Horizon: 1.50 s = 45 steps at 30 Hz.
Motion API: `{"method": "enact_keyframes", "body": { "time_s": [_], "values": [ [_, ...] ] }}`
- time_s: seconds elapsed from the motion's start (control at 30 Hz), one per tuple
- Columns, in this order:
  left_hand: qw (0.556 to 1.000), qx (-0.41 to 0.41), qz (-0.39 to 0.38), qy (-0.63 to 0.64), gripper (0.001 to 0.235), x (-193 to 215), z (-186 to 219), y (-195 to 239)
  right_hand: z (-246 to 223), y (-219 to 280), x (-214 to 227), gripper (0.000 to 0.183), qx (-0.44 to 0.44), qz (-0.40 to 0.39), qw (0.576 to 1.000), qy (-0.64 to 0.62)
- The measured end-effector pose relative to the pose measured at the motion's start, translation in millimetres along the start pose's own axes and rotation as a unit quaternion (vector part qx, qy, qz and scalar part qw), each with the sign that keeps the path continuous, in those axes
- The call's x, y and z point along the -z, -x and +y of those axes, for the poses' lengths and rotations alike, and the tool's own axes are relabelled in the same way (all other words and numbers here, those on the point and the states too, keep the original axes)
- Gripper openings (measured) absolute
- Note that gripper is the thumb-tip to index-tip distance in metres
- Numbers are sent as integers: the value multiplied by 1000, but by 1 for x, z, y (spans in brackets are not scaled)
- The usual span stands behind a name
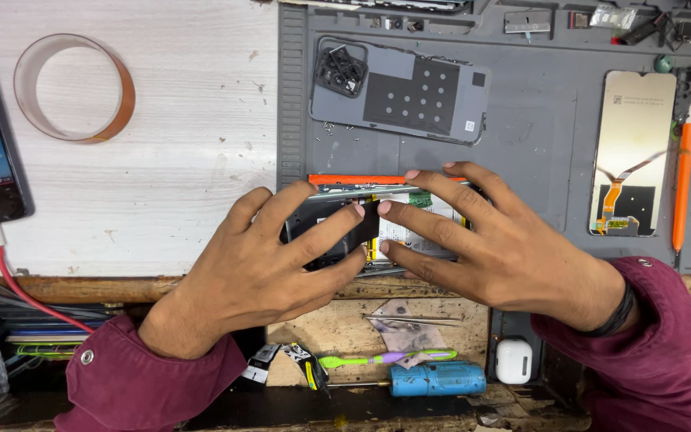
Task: The person reassembles a smartphone by inserting the battery, connecting internal cables, and securing the back cover. They use a screwdriver and tweezers to fasten screws and adjust components, then inspect the device before placing it on the workbench.
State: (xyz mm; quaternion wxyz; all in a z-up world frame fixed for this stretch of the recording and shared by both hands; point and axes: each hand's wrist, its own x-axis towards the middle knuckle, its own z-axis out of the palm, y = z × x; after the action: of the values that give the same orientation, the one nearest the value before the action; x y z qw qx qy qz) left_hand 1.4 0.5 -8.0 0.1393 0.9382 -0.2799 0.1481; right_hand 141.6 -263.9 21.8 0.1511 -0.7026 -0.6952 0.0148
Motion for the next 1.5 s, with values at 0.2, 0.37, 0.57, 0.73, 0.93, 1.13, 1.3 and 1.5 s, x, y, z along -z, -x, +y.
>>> {"method": "enact_keyframes", "body": {
  "time_s": [0.2, 0.37, 0.57, 0.73, 0.93, 1.13, 1.3, 1.5],
  "values": [
    [1000, 9, 4, 10, 34, -2, 1, 1, -1, 1, -4, 32, -9, 9, 1000, -16],
    [1000, 0, 13, -5, 33, -2, 1, 3, -4, 0, -5, 30, -15, 37, 999, -13],
    [999, 12, -4, 51, 37, -1, -2, -1, -3, 1, -5, 31, -15, 40, 999, -23],
    [997, 13, 11, 71, 58, 0, -2, -5, -4, -4, -5, 35, -37, 68, 994, -74],
    [980, 79, -13, 180, 90, -2, -7, -7, 2, 9, 1, 62, -85, 58, 987, -120],
    [975, 89, -30, 201, 86, 0, -7, -12, -5, 38, 3, 89, -222, 103, 963, -114],
    [974, 96, -24, 204, 80, 3, -7, -15, -7, 52, -6, 92, -278, 116, 944, -136],
    [971, 111, -24, 209, 77, 6, -6, -21, -5, 52, -4, 92, -308, 109, 931, -161]
  ]
}}
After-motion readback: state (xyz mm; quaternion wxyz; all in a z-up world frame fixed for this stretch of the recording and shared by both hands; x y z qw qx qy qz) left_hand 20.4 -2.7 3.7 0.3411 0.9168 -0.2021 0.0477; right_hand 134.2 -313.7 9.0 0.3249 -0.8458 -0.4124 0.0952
